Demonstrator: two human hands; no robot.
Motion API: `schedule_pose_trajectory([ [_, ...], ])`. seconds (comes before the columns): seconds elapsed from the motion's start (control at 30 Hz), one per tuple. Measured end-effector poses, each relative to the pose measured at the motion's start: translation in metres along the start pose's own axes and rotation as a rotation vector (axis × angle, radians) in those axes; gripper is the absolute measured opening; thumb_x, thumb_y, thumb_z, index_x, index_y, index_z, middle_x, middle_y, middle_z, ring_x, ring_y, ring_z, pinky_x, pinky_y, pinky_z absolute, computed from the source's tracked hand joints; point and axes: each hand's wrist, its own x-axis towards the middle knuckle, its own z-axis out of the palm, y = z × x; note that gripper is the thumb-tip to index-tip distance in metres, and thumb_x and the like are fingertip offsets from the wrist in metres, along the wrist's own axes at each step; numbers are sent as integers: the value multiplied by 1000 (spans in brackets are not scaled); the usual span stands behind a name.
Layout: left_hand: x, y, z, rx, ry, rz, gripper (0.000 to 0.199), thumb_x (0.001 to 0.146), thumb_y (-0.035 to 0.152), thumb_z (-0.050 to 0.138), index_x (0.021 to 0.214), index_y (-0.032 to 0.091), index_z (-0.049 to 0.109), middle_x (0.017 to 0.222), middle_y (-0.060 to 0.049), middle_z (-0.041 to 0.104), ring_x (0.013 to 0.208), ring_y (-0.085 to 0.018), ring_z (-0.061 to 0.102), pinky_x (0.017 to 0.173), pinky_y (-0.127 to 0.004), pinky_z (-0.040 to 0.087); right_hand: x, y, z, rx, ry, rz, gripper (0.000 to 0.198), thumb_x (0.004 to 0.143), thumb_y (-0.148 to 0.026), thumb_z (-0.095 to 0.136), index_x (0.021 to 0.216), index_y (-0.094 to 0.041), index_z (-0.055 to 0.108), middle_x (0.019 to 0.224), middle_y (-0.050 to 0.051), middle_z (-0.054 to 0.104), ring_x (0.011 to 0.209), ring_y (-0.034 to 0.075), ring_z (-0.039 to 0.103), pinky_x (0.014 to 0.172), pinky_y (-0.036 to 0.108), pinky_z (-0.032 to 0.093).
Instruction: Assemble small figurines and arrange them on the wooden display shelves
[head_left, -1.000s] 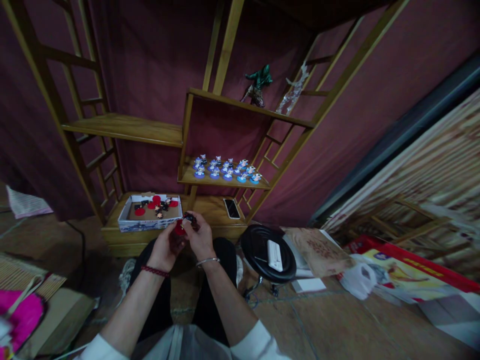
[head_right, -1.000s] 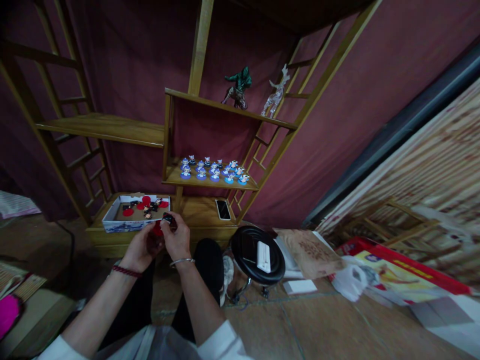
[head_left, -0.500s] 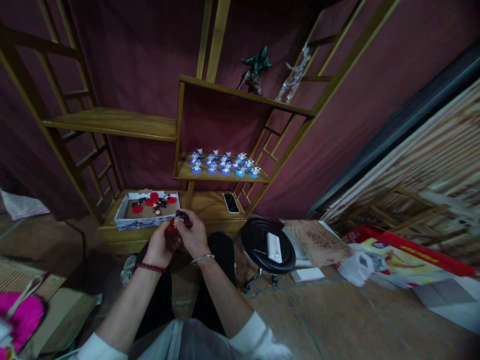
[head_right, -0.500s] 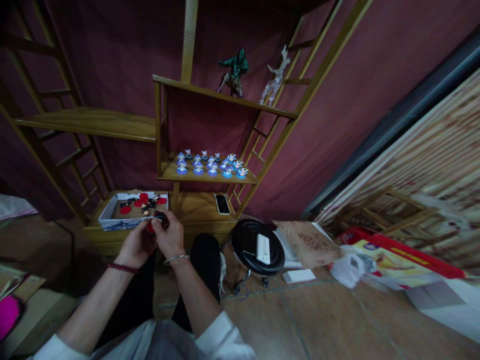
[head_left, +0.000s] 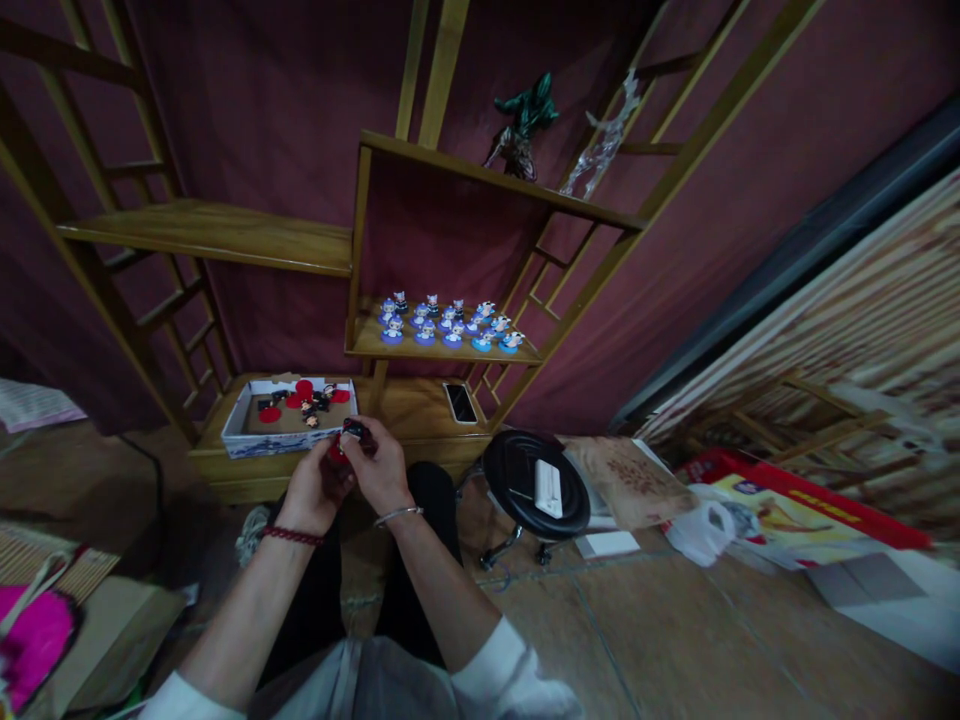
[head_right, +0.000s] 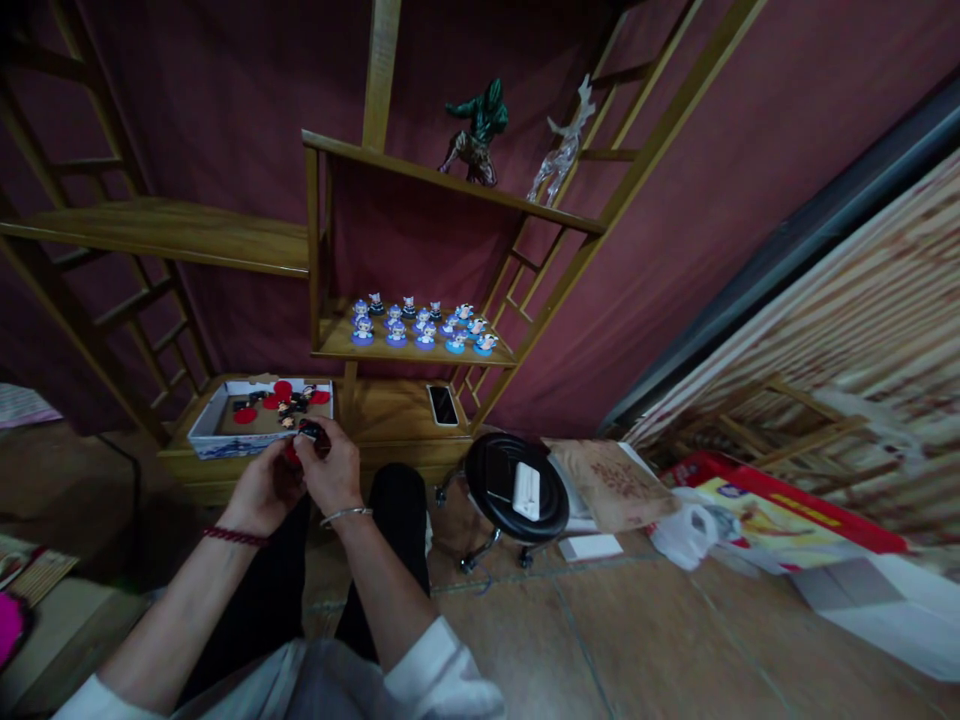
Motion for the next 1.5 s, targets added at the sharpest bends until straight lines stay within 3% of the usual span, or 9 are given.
schedule_pose_trajectory([
  [0.53, 4, 14, 1, -8, 52, 3, 12, 73, 16, 48, 62, 16, 54, 47, 4, 53, 39, -7, 50, 40, -18, 37, 14, -2, 12, -82, -7, -35, 28, 76, -32, 49, 102, -25, 56, 87, -1, 63, 71, 12, 58, 67, 23, 47],
  [0.73, 3, 19, -2, -67, 19, 27, 19, 77, 15, 45, 59, 15, 52, 43, 5, 50, 37, -5, 46, 40, -16, 37, 18, -6, 18, -98, -22, -48, 28, 75, -33, 50, 102, -25, 57, 90, -1, 63, 73, 12, 58, 69, 23, 47],
  [0.9, 2, 24, -11, -64, -40, 25, 16, 79, 17, 45, 68, 15, 56, 51, 2, 56, 43, -8, 51, 43, -19, 41, 24, -8, 20, -55, -69, -36, 30, 75, -33, 50, 103, -25, 56, 91, -1, 63, 70, 12, 58, 66, 23, 47],
  [1.1, 3, 33, -19, -140, -148, 41, 15, 79, 16, 45, 73, 13, 58, 60, -2, 59, 51, -10, 54, 47, -21, 43, 35, -7, 23, 31, -169, -65, 35, 71, -27, 56, 106, -26, 55, 94, -1, 63, 79, 13, 59, 73, 25, 47],
  [1.5, 4, 42, -8, -204, -209, 31, 15, 79, 13, 45, 76, 12, 59, 70, -6, 62, 62, -12, 56, 55, -23, 45, 54, -13, 9, 135, -320, -27, 39, 68, -23, 59, 107, -24, 54, 91, -1, 62, 77, 12, 59, 71, 24, 48],
])
